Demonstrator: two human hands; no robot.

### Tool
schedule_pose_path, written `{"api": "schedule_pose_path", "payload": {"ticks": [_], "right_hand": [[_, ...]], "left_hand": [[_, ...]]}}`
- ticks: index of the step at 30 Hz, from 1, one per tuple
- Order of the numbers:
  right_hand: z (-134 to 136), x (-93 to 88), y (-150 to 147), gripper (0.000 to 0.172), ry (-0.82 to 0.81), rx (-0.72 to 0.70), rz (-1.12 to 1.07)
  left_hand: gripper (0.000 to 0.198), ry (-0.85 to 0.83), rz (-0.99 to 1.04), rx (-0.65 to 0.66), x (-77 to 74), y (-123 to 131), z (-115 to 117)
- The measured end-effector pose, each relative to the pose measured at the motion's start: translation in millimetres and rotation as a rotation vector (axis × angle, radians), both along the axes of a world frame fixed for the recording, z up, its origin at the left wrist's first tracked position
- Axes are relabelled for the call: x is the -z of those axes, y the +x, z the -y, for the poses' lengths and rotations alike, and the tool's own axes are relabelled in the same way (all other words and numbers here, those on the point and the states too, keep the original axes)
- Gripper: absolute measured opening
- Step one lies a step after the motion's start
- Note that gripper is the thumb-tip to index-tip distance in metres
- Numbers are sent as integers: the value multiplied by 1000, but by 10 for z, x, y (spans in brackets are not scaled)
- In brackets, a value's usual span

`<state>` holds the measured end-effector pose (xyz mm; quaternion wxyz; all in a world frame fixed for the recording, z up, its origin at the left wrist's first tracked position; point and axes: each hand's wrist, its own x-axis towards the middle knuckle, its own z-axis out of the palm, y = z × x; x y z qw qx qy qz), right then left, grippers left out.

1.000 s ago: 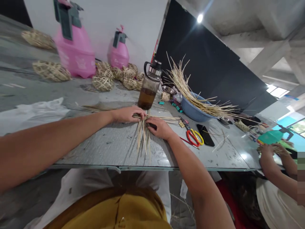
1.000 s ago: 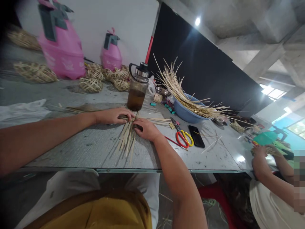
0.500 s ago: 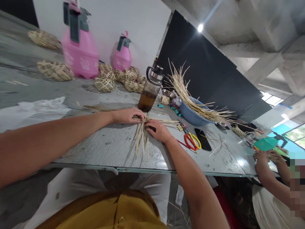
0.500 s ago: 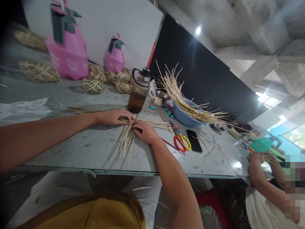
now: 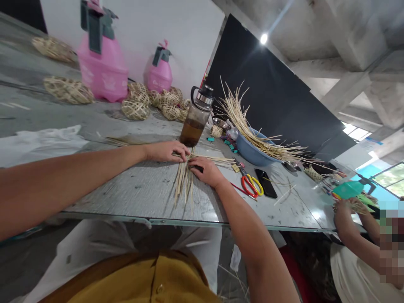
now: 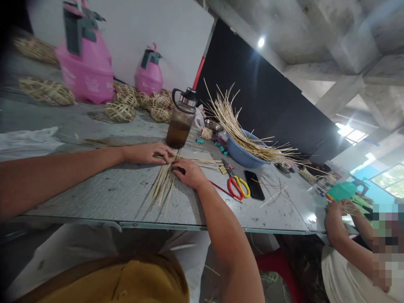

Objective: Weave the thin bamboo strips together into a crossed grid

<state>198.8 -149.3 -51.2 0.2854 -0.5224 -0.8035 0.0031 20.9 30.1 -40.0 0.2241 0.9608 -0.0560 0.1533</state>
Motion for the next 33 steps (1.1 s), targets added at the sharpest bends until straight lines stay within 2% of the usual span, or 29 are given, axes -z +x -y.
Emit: {"api": "schedule_pose_path", "payload": {"ticks": [7,18,26,33], "right_hand": [[-11,-5,4,12,-33,18,22],[-8,-34,-4,18,-35,-1,-22],[14,-79,-34,17,-51,44,-51],[8,-69,-26,19,-49,39,-41]], "left_hand": [[18,14,7,17,22,24,-32],[22,7,-54,40,-57,-56,-7],[46,9,-74,81,-94,-78,4],[33,-24,-56,83,-100,-68,18]]}}
